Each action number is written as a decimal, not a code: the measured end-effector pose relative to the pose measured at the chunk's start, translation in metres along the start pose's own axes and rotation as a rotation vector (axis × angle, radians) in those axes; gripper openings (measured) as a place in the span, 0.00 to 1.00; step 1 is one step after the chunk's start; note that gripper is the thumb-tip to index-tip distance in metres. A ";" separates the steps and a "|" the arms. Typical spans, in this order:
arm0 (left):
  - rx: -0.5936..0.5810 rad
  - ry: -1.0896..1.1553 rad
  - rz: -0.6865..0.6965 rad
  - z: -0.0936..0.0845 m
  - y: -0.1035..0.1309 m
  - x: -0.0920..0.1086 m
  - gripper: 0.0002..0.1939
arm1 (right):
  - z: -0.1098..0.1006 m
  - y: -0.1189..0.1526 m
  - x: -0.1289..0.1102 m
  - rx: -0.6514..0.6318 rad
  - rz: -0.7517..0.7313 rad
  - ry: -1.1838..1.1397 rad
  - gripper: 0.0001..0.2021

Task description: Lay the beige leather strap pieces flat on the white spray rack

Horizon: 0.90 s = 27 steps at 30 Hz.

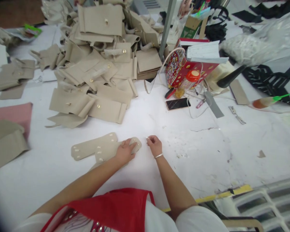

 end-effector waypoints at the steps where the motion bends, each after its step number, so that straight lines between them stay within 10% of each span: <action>1: 0.013 -0.003 0.002 0.003 -0.003 0.000 0.31 | 0.004 0.002 -0.003 0.002 -0.045 0.067 0.12; 15: 0.037 0.015 0.016 0.007 -0.002 -0.005 0.31 | 0.046 0.021 -0.020 0.028 -0.385 0.578 0.09; 27: 0.023 0.004 0.009 0.006 -0.005 -0.006 0.30 | 0.053 0.020 -0.022 0.071 -0.399 0.676 0.08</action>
Point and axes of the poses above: each hand's wrist, its own y-axis away from the middle knuckle, its own z-axis out of the palm, x = y × z, the point moved 10 cm from there along -y, towards the middle knuckle, and after that the axes turned 12 degrees about z, right-handed, at the moved point
